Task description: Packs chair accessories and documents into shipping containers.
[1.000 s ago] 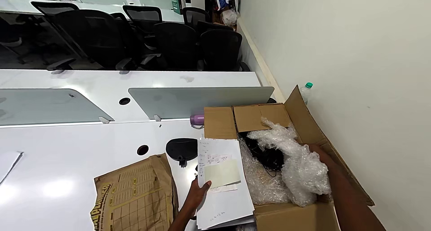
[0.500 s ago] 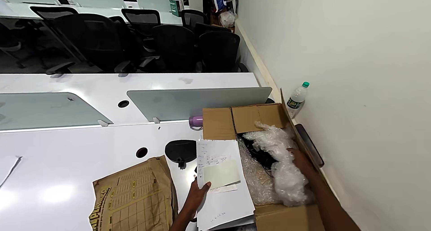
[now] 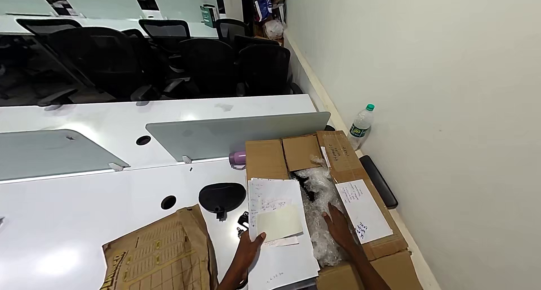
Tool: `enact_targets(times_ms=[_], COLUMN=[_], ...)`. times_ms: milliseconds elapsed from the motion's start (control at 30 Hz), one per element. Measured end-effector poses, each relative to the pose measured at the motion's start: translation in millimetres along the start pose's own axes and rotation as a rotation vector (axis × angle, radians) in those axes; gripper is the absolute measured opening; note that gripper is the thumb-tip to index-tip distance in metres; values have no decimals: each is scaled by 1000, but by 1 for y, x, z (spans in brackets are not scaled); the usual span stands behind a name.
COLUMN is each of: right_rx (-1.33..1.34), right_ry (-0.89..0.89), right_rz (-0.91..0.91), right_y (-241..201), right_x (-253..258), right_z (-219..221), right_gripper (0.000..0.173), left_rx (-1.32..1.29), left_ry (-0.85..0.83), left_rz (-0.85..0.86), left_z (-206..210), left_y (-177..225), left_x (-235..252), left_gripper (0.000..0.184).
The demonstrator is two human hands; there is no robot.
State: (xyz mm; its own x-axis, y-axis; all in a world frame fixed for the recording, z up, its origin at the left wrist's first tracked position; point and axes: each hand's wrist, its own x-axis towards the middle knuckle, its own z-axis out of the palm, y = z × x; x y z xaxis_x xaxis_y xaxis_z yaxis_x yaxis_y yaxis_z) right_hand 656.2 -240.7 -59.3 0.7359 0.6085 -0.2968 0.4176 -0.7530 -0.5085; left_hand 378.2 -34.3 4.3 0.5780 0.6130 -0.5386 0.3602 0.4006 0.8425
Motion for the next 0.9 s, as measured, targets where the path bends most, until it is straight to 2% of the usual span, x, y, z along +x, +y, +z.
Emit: enact_targets(times_ms=[67,133,233,333,433,533,600,667,767,833,900], right_rx=[22,-72,-226,-323,-446,-444,-267,47,798,1202,1502], right_ry=[-72,-150,-165,-45,79,137,151,163,296,367,401], right_rz=[-6,-11,6,23,3,-38,-55,-50,-48,43,235], right_y=[2,1,-3,-12,-18,-13,-7,-4,6,0,-13], right_x=[-9,-16,-19,-19,-15,-8,-5,-6,-24,-39,-52], right_z=[-10,-14,2,28,55,65,59,45,31,22,14], right_gripper=[88,109,120,113,87,71,59,47,38,43,53], left_rx=[-33,-60,-57,-55,-62,-35,-3,10,-14,-43,-54], left_ry=[6,20,42,58,73,39,-7,-49,-83,-69,-46], left_rz=[22,50,67,70,88,74,59,66,69,45,20], left_z=[-1,-4,-6,-3,8,28,44,60,82,95,106], left_y=[3,8,16,26,30,38,44,46,38,32,26], left_x=[3,6,14,21,29,30,29,31,41,47,52], left_gripper=[38,37,41,44,40,41,43,39,36,37,37])
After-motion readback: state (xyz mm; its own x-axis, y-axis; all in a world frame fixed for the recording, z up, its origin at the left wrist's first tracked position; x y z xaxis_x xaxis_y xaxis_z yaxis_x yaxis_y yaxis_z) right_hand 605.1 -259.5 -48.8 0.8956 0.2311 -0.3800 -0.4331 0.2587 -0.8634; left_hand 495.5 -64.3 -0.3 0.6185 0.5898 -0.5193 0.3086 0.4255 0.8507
